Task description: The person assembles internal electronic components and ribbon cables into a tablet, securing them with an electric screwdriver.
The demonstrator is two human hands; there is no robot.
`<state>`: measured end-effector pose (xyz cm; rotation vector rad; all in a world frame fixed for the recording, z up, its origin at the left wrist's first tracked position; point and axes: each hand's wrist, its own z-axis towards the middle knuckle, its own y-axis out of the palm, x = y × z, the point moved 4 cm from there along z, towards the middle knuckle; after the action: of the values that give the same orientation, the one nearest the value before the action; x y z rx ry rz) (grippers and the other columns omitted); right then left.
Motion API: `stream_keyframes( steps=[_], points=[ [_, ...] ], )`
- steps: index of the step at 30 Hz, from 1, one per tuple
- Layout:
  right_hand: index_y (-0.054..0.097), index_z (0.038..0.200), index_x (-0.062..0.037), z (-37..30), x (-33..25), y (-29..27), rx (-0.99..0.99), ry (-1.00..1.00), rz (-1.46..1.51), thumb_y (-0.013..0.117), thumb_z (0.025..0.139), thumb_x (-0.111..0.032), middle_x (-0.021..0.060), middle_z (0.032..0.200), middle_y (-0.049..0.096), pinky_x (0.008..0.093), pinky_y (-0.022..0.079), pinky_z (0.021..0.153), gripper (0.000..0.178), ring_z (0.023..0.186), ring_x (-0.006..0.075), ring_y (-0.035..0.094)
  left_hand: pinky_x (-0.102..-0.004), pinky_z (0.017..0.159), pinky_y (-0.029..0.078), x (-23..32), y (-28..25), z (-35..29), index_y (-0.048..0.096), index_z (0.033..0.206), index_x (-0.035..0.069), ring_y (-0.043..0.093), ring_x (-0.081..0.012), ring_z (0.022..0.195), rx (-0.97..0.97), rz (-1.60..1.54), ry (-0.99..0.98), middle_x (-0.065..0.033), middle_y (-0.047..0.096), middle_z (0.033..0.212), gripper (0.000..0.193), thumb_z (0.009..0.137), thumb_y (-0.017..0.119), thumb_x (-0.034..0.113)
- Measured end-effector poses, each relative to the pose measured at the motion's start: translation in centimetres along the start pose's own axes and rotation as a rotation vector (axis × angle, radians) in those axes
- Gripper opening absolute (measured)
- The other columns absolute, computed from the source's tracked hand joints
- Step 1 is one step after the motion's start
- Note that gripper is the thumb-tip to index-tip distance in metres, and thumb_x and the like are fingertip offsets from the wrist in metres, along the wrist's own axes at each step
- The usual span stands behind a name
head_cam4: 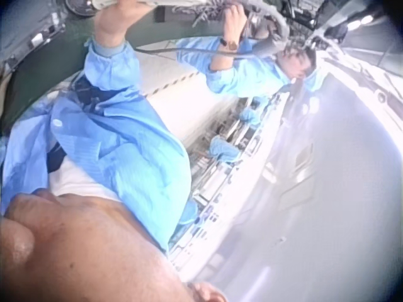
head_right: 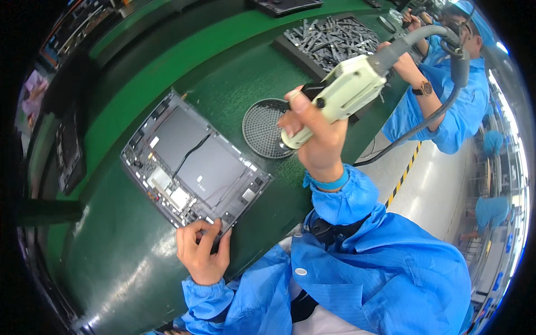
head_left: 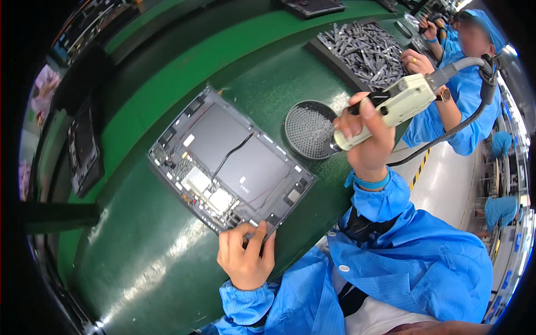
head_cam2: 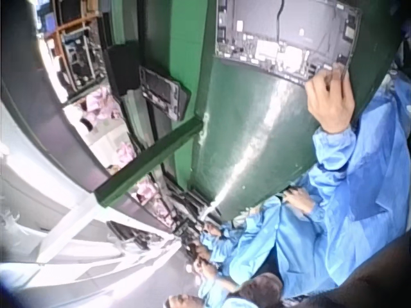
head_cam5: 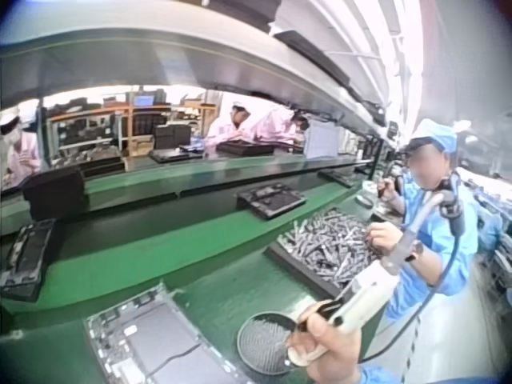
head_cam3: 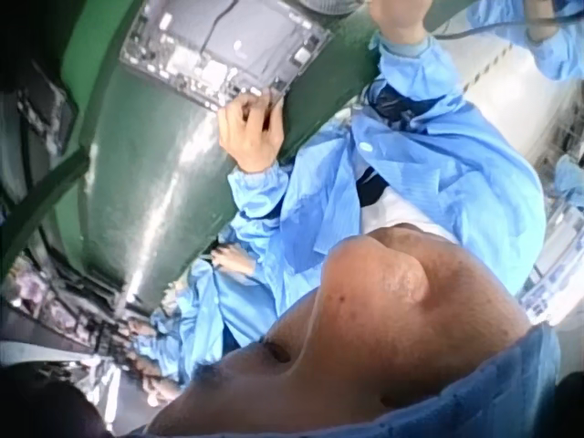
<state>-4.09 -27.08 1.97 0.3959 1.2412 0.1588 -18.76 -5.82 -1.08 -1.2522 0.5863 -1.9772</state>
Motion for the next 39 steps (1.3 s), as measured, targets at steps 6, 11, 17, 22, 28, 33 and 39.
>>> stream_keyframes(
  steps=[6, 11, 17, 22, 28, 33, 39],
  points=[
    [0.055, 0.09, 0.0037, 0.2, 0.9, -0.1, -0.009, 0.016, 0.021, 0.062, 0.081, -0.014, 0.0038, 0.056, 0.044, 0.0304, 0.042, 0.051, 0.021, 0.048, 0.0133, 0.044, -0.0306, 0.053, 0.035, -0.1, 0.3, 0.1, 0.068, 0.084, 0.004, 0.044, -0.0208, 0.066, -0.047, 0.002, -0.049, -0.006, 0.054, 0.08, 0.027, 0.058, 0.076, 0.003],
    [0.056, 0.089, 0.0039, 0.2, 1.3, 0.3, -0.007, 0.062, 0.0, 0.062, 0.079, -0.011, 0.0045, 0.057, 0.046, 0.0306, 0.042, 0.05, 0.019, 0.047, 0.013, 0.044, -0.0305, 0.053, 0.034, 0.0, 0.2, 0.2, 0.067, 0.083, 0.004, 0.045, -0.0212, 0.066, -0.046, 0.005, -0.047, -0.0064, 0.054, 0.079, 0.026, 0.058, 0.076, 0.004],
    [0.057, 0.088, 0.0035, 0.1, 1.7, 0.4, -0.008, 0.067, -0.025, 0.063, 0.078, -0.012, 0.0049, 0.057, 0.047, 0.031, 0.043, 0.051, 0.019, 0.047, 0.0131, 0.045, -0.0302, 0.053, 0.034, -0.1, 0.2, 0.3, 0.067, 0.083, 0.004, 0.045, -0.021, 0.066, -0.052, -0.005, -0.056, -0.0063, 0.054, 0.079, 0.026, 0.058, 0.077, 0.004],
    [0.057, 0.088, 0.0031, 0.1, 1.8, 0.6, 0.0, 0.06, -0.03, 0.062, 0.078, -0.011, 0.005, 0.057, 0.047, 0.0313, 0.044, 0.051, 0.018, 0.047, 0.0132, 0.045, -0.0299, 0.052, 0.033, -0.2, 0.1, 0.4, 0.068, 0.083, 0.004, 0.043, -0.0201, 0.065, -0.052, -0.012, -0.064, -0.0059, 0.054, 0.079, 0.027, 0.058, 0.077, 0.003],
    [0.057, 0.088, 0.0029, 0.1, 2.0, 0.5, -0.035, 0.052, -0.033, 0.062, 0.078, -0.01, 0.005, 0.056, 0.047, 0.0312, 0.044, 0.051, 0.017, 0.047, 0.0134, 0.045, -0.0282, 0.047, 0.034, -0.1, 0.0, 0.4, 0.07, 0.084, 0.007, 0.041, -0.017, 0.06, -0.003, 0.018, -0.015, -0.0011, 0.055, 0.077, 0.03, 0.056, 0.079, 0.007],
    [0.056, 0.088, 0.0028, -0.2, 1.7, 0.9, -0.073, 0.046, -0.077, 0.063, 0.078, -0.011, 0.005, 0.058, 0.048, 0.0309, 0.043, 0.05, 0.018, 0.047, 0.0134, 0.046, -0.03, 0.057, 0.037, -0.1, -0.8, 0.4, 0.067, 0.083, 0.003, 0.045, -0.0212, 0.067, -0.004, -0.081, 0.034, -0.0063, 0.054, 0.079, 0.025, 0.06, 0.075, 0.003],
    [0.057, 0.09, 0.0016, -0.1, 1.5, -0.4, -0.019, -0.01, 0.192, 0.065, 0.079, -0.008, 0.0032, 0.06, 0.05, 0.0309, 0.047, 0.051, 0.017, 0.048, 0.0137, 0.05, -0.0279, 0.059, 0.04, -3.2, -2.8, -2.0, 0.058, 0.105, 0.0, 0.049, -0.0177, 0.066, 0.228, 0.08, -0.263, -0.0078, 0.052, 0.072, 0.034, 0.072, 0.067, 0.001]
  ],
)
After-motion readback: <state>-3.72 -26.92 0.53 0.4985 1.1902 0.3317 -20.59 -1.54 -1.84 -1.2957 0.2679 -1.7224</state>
